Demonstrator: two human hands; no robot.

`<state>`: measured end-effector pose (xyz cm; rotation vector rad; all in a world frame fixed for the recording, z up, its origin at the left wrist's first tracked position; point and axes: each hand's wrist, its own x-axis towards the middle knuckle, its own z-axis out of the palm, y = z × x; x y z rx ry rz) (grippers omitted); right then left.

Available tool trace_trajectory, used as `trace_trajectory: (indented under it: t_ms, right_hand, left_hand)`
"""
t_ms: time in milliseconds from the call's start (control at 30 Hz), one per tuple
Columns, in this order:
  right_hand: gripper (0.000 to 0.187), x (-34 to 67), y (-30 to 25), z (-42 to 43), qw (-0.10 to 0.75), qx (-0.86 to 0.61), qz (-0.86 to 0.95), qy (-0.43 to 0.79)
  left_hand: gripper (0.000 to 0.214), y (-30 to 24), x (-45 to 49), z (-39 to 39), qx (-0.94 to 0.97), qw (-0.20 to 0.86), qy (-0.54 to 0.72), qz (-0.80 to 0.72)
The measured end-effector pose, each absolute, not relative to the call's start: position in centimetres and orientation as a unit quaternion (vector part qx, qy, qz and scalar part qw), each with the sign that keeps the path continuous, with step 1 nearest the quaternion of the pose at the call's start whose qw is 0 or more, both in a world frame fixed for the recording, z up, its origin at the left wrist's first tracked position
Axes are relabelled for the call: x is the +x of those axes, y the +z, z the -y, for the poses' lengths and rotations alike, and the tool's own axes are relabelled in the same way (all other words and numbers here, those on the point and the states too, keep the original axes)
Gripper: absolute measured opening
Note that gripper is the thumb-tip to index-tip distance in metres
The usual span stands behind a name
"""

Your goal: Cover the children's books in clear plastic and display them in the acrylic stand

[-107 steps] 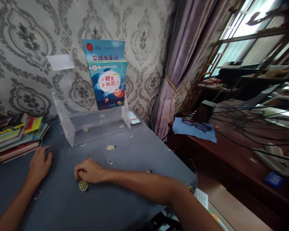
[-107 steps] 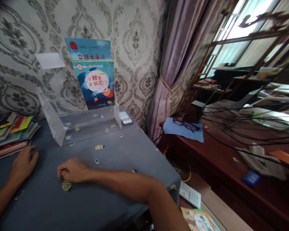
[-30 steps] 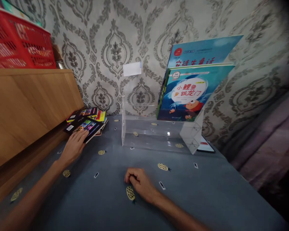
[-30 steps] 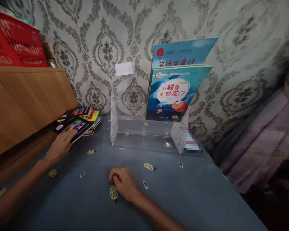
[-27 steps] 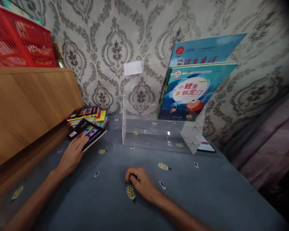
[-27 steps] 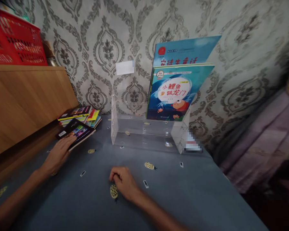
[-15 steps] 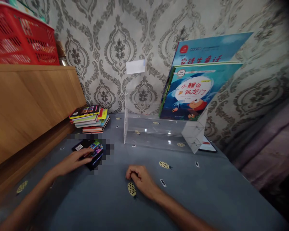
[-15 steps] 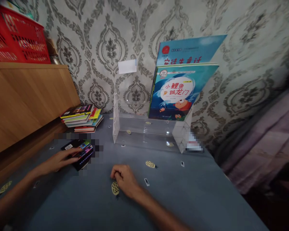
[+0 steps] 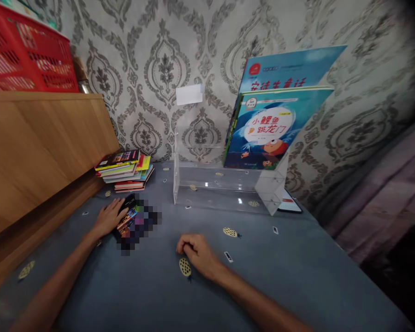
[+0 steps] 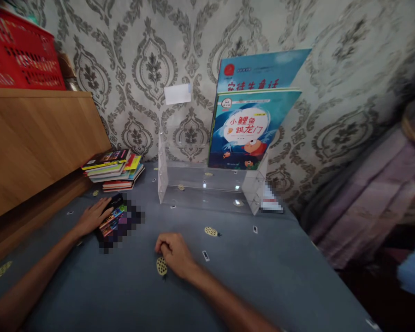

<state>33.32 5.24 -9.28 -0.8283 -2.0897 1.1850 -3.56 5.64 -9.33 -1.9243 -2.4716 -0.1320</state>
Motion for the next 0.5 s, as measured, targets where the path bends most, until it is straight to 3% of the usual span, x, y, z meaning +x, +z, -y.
trace_trajectory:
  t_ms: [500]
  right_hand:
    - [0.027, 33.9, -8.5, -4.0, 0.363, -0.274, 0.813, 0.363]
  left_hand:
    - [0.061, -9.3, 2.5, -3.5, -0.72, -0.002, -0.047, 0.692]
